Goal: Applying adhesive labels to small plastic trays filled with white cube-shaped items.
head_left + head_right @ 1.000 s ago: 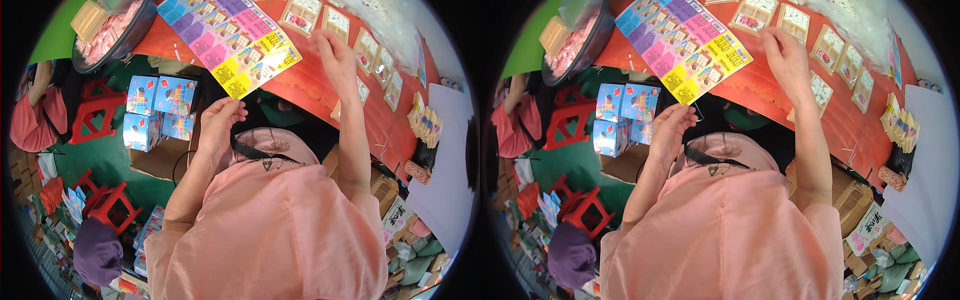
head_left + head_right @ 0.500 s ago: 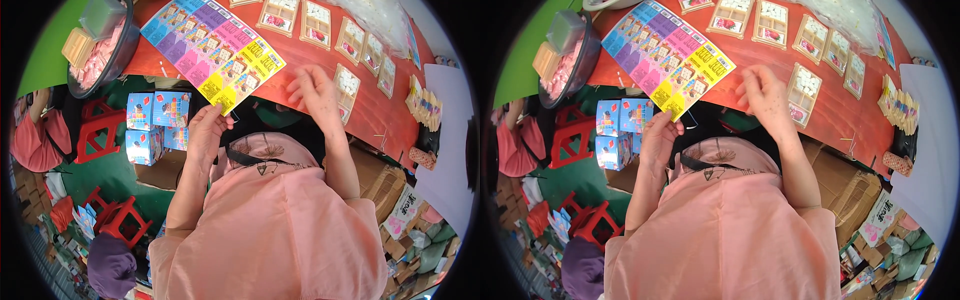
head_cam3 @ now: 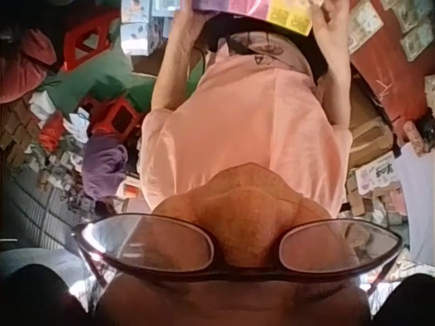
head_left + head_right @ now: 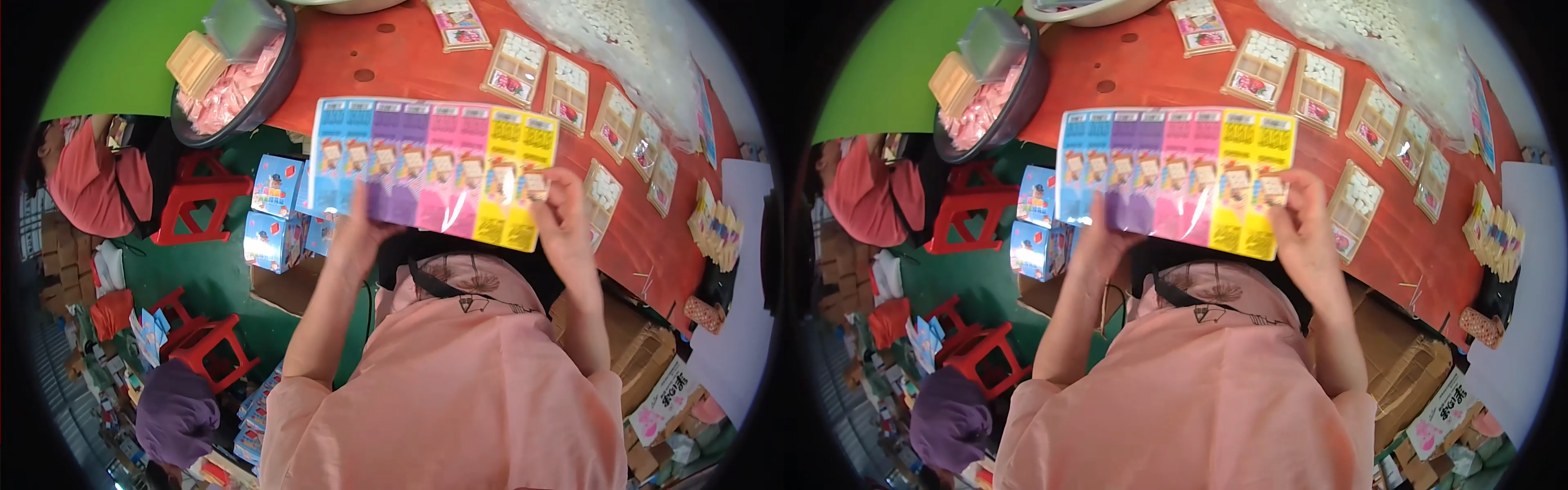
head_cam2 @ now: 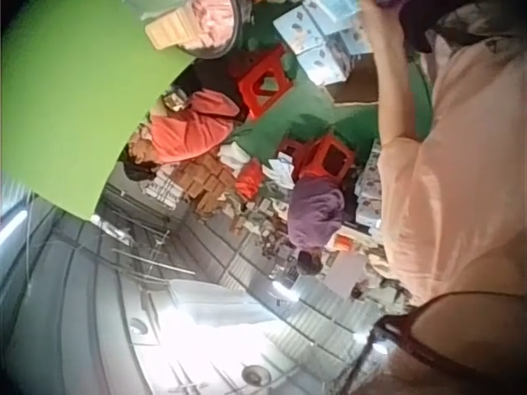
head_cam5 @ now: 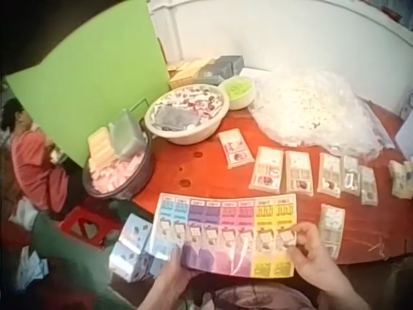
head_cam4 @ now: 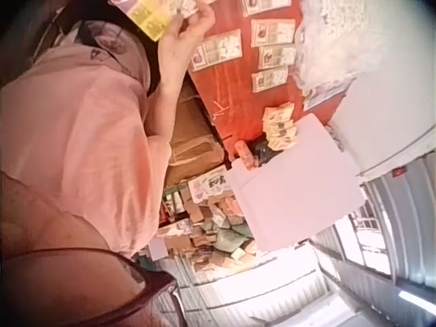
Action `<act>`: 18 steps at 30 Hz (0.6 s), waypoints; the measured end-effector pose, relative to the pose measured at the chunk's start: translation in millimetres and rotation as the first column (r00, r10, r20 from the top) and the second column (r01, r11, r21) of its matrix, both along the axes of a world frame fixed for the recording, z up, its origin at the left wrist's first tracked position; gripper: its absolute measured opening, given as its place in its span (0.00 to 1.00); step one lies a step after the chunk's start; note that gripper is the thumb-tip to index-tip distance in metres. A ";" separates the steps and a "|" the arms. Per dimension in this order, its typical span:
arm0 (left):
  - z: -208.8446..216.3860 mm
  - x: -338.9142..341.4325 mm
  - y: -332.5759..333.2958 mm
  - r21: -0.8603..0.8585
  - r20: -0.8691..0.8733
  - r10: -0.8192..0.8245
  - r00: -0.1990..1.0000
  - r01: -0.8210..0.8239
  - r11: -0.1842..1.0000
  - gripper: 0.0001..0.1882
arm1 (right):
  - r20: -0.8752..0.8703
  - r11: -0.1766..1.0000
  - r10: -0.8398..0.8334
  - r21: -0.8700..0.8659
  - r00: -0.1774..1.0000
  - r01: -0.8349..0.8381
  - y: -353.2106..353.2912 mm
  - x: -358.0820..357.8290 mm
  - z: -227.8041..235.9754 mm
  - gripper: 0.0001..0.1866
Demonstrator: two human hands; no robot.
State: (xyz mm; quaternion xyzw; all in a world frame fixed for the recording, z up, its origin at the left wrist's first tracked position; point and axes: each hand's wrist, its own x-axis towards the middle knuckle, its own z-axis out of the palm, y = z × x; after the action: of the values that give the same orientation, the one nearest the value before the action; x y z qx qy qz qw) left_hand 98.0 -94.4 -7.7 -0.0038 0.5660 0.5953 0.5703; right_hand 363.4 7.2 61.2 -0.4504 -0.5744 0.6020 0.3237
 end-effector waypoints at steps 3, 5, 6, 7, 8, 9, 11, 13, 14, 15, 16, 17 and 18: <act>-10.2 -54.3 -2.8 0.110 0.068 0.058 0.996 -0.066 0.992 0.26 | 0.090 0.997 0.037 0.070 0.995 -0.043 36.3 4.7 15.9 0.21; -9.9 -68.0 -7.0 0.106 0.091 0.108 0.990 -0.117 0.987 0.14 | 0.334 0.966 0.093 0.199 0.938 -0.166 72.7 3.9 28.8 0.21; -15.5 -71.4 -11.0 0.108 0.092 0.118 0.989 -0.128 0.986 0.14 | 0.383 0.933 0.137 0.261 0.914 -0.249 87.9 -5.3 38.8 0.22; -26.4 -74.7 -20.7 0.156 0.055 0.060 0.997 -0.068 0.985 0.10 | 0.512 0.889 0.108 0.333 0.852 -0.313 102.8 -18.0 47.9 0.23; -32.2 -76.7 -27.2 0.201 0.017 -0.004 1.000 0.001 0.980 0.06 | 0.628 0.838 0.055 0.394 0.776 -0.378 117.6 -30.5 54.0 0.24; -27.1 -68.2 -28.0 0.184 0.013 0.004 1.000 -0.006 0.983 0.04 | 0.637 0.765 0.045 0.473 0.769 -0.436 134.5 -43.9 53.0 0.26; -23.0 -51.7 -33.3 0.202 0.111 -0.120 0.987 0.095 0.975 0.03 | 0.694 0.586 -0.046 0.601 0.718 -0.544 153.3 -89.2 63.6 0.20; -11.1 -23.8 -31.4 0.137 0.125 -0.208 0.970 0.191 0.972 0.07 | 0.767 0.517 -0.008 0.552 0.641 -0.654 148.8 -159.4 100.7 0.19; -5.7 -9.0 -26.7 0.115 0.152 -0.241 0.958 0.225 0.968 0.09 | 0.696 0.255 -0.055 0.703 0.716 -0.664 161.9 -173.1 89.2 0.21; -0.1 4.3 -16.9 0.125 0.159 -0.246 0.956 0.228 0.966 0.10 | 0.611 -0.025 -0.071 0.789 0.788 -0.614 172.9 -184.6 72.4 0.23; 4.1 16.1 -9.6 0.130 0.168 -0.244 0.955 0.224 0.966 0.11 | 0.613 -0.025 -0.061 0.788 0.788 -0.615 170.5 -196.9 62.3 0.23; 4.2 25.3 -2.7 0.170 0.212 -0.242 0.947 0.208 0.963 0.11 | 0.514 -0.017 -0.021 0.858 0.858 -0.514 165.5 -208.7 53.3 0.23; 3.9 34.1 3.7 0.179 0.247 -0.217 0.944 0.176 0.968 0.12 | 0.409 -0.001 0.022 0.913 0.912 -0.409 158.3 -215.0 41.6 0.22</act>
State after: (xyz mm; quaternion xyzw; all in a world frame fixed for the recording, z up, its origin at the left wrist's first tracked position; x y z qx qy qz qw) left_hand 132.1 -90.8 -3.8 0.0177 0.4344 0.5716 0.6959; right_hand 148.4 165.5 102.8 -0.0836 -0.9287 0.0077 0.3611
